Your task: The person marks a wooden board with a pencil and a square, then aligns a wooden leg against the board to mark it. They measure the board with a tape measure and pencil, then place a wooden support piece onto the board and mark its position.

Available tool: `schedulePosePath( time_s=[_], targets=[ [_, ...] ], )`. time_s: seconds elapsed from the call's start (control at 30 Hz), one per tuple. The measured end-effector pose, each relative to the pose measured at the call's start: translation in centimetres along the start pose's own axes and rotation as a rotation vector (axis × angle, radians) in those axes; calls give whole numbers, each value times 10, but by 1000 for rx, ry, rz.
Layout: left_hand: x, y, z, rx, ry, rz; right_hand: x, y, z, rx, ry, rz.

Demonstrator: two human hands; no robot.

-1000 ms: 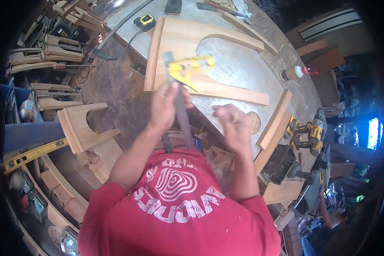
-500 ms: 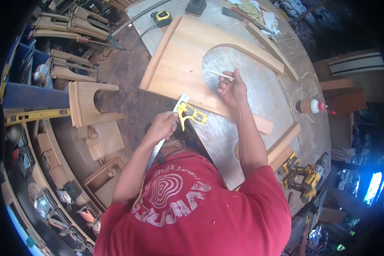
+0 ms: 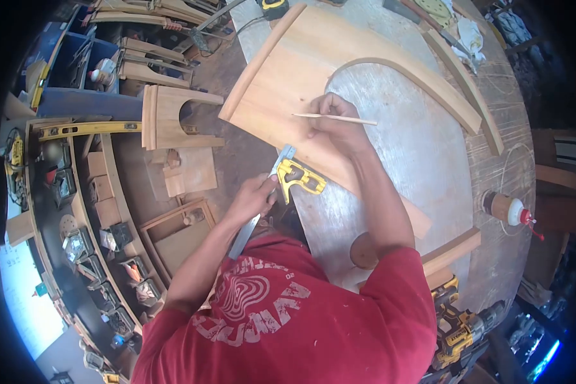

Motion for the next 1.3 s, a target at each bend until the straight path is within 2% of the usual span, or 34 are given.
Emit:
schedulePosePath(
  time_s=[0.03, 0.17, 0.27, 0.3, 0.37, 0.47, 0.67, 0.87, 0.97, 1.17, 1.2, 1.27, 1.3],
  targets=[
    [-3, -6, -2, 20, 8, 11, 3, -3, -4, 72, 4, -1],
    [-14, -14, -3, 40, 32, 30, 3, 0, 0, -33, 78, -114],
    [-13, -13, -2, 53, 39, 45, 3, 10, 3, 21, 46, -207],
    [-13, -13, -2, 63, 37, 49, 5, 11, 0, 138, 30, -220],
    [-12, -12, -2, 53, 44, 57, 9, 5, -7, 374, -6, -234],
    [-8, -8, -3, 31, 48, 61, 12, 2, -19, 538, -42, -252],
    [-10, -9, -2, 23, 35, 65, 10, 4, -24, 697, -90, -175],
    [-10, -7, -1, 26, 35, 52, 13, -2, -31, 714, -68, -232],
    [-9, -6, -2, 29, 38, 55, 13, 3, -28, 690, -85, -285],
    [-13, -13, 1, 30, 44, 36, 13, -6, -26, 640, -30, -225],
    [-11, -13, 0, 33, 40, 31, 18, -15, -16, 399, 26, -118],
    [4, 16, -9, -286, 19, -156, 30, -48, 33, -60, 129, 132],
    [15, 27, -17, -437, 13, -238, 49, -75, 48, -74, 249, 224]
  ],
)
Point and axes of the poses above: each hand's wrist, its own x-axis away from the middle knuckle, its own z-axis out of the back of the hand, y = z × x, the point moved 10 cm from there along -x, towards the middle knuckle, and after that the axes turned 1 degree about z, right-handed, at the moved point
